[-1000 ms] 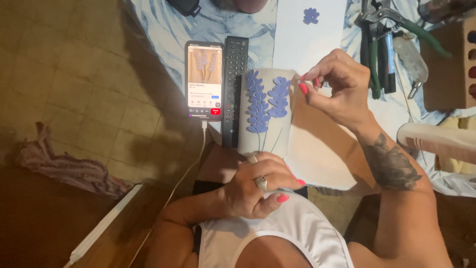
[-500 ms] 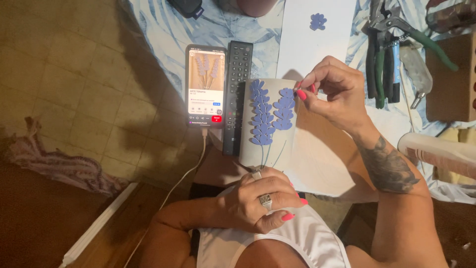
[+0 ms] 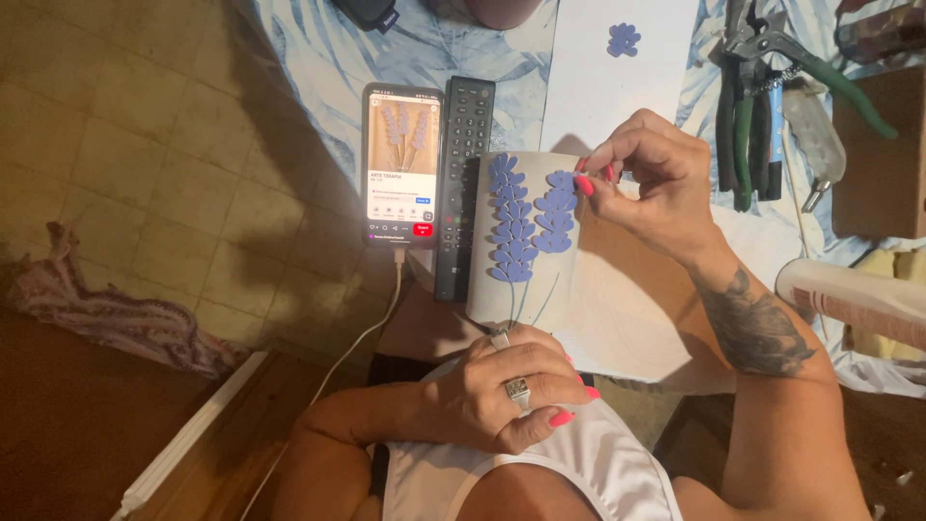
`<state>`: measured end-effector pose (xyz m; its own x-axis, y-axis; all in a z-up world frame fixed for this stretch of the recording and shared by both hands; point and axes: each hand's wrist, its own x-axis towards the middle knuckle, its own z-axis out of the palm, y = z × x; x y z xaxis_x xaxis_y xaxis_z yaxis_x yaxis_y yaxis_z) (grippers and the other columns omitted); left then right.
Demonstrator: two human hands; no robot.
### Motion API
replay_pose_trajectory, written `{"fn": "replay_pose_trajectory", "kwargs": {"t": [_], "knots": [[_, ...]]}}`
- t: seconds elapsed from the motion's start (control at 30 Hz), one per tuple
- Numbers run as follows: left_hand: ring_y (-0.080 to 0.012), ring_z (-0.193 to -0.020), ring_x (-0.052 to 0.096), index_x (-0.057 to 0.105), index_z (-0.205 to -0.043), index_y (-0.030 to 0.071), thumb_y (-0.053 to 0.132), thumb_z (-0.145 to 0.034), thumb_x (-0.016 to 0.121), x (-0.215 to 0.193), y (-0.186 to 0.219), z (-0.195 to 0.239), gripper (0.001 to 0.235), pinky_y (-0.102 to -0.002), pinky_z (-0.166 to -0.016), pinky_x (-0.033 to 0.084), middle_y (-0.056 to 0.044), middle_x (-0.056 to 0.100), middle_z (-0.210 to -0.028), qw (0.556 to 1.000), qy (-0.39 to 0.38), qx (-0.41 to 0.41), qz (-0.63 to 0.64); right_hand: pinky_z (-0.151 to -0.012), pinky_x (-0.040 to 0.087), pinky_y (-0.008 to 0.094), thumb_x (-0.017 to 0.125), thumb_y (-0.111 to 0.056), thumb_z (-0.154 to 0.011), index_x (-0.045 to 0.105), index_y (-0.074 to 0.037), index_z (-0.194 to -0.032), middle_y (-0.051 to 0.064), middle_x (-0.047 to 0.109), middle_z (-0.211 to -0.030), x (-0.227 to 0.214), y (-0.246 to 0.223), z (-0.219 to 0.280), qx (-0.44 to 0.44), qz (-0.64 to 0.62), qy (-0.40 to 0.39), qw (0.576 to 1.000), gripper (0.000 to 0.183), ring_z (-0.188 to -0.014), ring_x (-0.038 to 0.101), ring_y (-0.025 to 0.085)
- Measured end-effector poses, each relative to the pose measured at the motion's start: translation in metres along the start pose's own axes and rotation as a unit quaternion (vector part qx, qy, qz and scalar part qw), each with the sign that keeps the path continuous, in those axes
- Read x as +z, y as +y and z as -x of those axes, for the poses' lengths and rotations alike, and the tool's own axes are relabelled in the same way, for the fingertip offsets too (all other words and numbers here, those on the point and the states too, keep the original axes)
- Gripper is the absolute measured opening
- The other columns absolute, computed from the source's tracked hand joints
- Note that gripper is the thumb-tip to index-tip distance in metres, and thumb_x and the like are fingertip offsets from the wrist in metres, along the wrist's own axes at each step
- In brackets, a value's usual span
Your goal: Gluing small blue flower decorations onto a white tumbler
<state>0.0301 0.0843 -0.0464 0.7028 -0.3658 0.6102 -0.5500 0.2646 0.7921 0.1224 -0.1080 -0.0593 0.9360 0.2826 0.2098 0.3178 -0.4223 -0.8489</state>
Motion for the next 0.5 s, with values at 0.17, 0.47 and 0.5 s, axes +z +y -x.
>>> {"fn": "replay_pose_trajectory", "kwargs": {"t": [0.17, 0.47, 0.5], "knots": [[-0.0246, -0.068, 0.055, 0.058, -0.086, -0.001, 0.018, -0.092, 0.031, 0.0017, 0.0004, 0.0004, 0.033, -0.032, -0.066, 0.048, -0.010, 0.056, -0.077, 1.000, 0.011, 0.001, 0.001, -0.052, 0.035, 0.018, 0.064, 0.008, -0.076, 0.059, 0.004, -0.083, 0.009, 0.051, -0.074, -0.0010, -0.0030, 0.0019, 0.012, -0.015, -0.005, 1.000, 0.009, -0.062, 0.042, 0.011], [-0.0252, -0.067, 0.055, 0.058, -0.085, -0.001, 0.018, -0.092, 0.031, 0.0008, 0.0012, -0.0022, 0.033, -0.033, -0.067, 0.048, -0.011, 0.055, -0.077, 1.000, 0.003, 0.003, -0.004, -0.054, 0.037, 0.020, 0.057, 0.004, -0.082, 0.058, 0.004, -0.082, 0.011, 0.056, -0.074, -0.0030, -0.0012, 0.0059, -0.034, -0.004, 0.008, 0.999, 0.001, -0.065, 0.046, 0.013], [-0.0257, -0.066, 0.055, 0.057, -0.085, -0.002, 0.017, -0.092, 0.032, 0.0008, 0.0005, -0.0022, 0.033, -0.033, -0.067, 0.048, -0.012, 0.055, -0.076, 1.000, 0.004, 0.009, 0.001, -0.052, 0.037, 0.022, 0.057, 0.006, -0.081, 0.057, 0.005, -0.079, 0.013, 0.058, -0.072, -0.0025, 0.0005, 0.0063, -0.066, 0.011, 0.015, 0.998, 0.002, -0.064, 0.047, 0.015]]}}
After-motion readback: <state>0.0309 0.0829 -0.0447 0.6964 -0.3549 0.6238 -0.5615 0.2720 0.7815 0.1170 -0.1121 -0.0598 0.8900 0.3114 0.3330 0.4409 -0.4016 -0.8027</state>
